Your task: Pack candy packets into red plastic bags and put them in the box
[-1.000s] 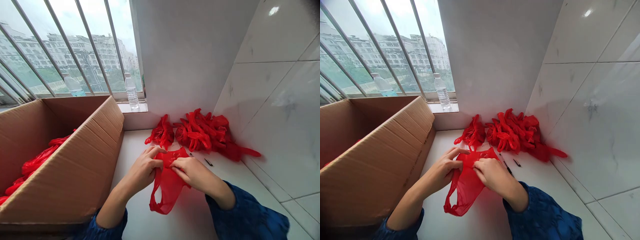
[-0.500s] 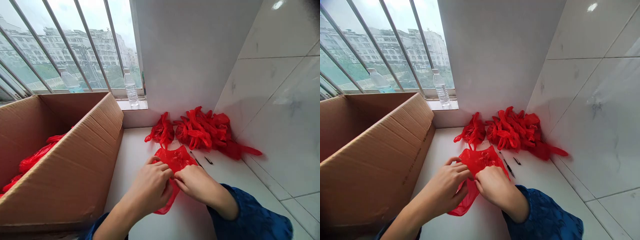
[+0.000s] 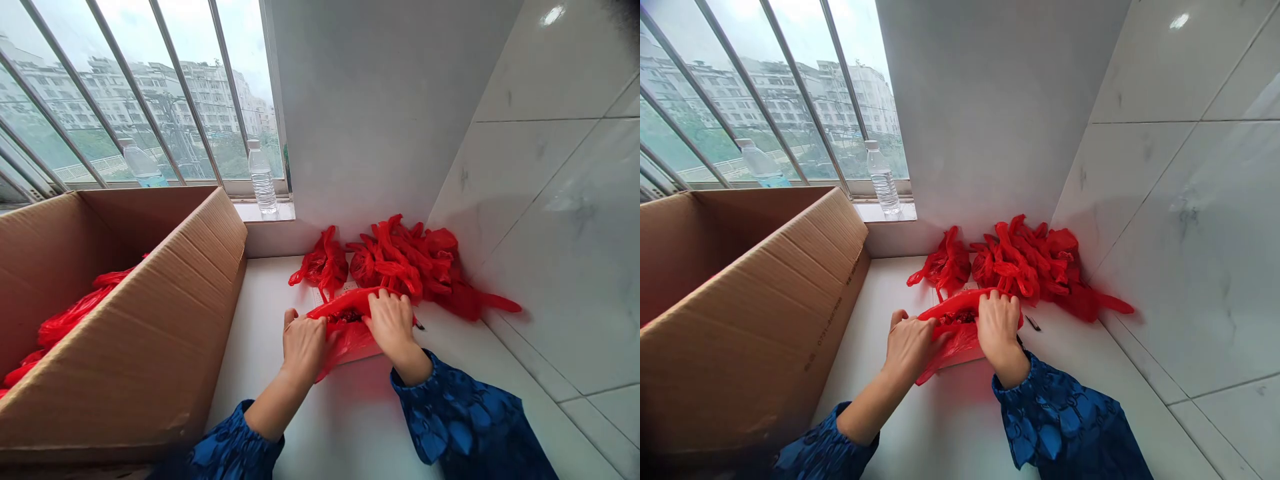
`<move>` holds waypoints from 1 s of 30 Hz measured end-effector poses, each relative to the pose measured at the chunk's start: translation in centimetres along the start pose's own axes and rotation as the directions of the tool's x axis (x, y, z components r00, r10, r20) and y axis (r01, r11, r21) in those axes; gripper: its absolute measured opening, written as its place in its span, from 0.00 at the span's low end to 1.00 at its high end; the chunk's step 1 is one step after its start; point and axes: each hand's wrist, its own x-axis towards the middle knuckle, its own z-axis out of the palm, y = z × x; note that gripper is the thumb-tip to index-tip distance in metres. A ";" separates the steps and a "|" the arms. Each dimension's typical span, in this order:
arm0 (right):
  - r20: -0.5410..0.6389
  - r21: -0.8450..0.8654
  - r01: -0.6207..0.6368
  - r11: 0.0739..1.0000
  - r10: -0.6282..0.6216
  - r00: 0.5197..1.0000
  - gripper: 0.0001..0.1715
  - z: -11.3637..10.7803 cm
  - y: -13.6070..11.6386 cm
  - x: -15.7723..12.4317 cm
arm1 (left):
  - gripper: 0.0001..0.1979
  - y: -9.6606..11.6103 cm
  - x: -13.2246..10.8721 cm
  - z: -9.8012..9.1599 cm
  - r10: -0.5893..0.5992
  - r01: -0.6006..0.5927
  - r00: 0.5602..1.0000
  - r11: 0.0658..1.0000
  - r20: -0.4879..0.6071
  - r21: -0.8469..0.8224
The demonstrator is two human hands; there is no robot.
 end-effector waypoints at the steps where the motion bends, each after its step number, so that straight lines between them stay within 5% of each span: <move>1: -0.003 -0.022 0.010 1.000 -0.010 1.000 0.16 0.3 0.2 0.1 | 0.15 -0.6 0.0 0.0 -0.015 0.014 1.000 1.000 0.015 0.010; 4: 0.051 -0.037 0.049 0.998 -0.047 0.998 0.24 1.2 0.5 0.2 | 0.09 -2.3 0.0 0.0 -0.034 0.032 0.998 0.999 0.062 0.034; 8: 0.134 -0.008 0.113 0.994 -0.111 0.985 0.30 1.1 0.4 -0.6 | 0.26 -3.2 -0.8 -1.0 0.002 -0.005 0.997 0.999 0.075 0.033; 10: 0.122 0.011 0.144 0.989 -0.144 0.982 0.26 0.4 0.1 -1.0 | 0.28 -2.6 -1.4 -1.9 0.020 -0.021 0.998 0.999 0.057 0.026; 13: 0.073 0.076 0.215 0.974 -0.221 0.973 0.13 -0.4 -0.2 -0.9 | 0.18 -0.9 -1.6 -3.0 0.128 -0.127 0.992 0.991 0.015 -0.032; 16: 0.094 0.133 0.269 0.954 -0.283 0.955 0.16 -0.1 -0.1 0.1 | 0.18 0.6 -0.8 -2.6 0.246 -0.242 0.969 0.964 0.021 -0.111; 23: 0.167 0.118 0.104 0.988 -0.123 0.978 0.14 1.9 2.4 2.1 | 0.19 -0.4 0.8 0.2 0.028 -0.020 0.986 0.999 0.166 -0.049; 30: 0.104 0.305 0.325 0.895 -0.371 0.923 0.14 3.1 -0.2 1.9 | 0.23 -1.5 0.8 0.6 -0.007 0.021 0.970 0.998 0.242 -0.054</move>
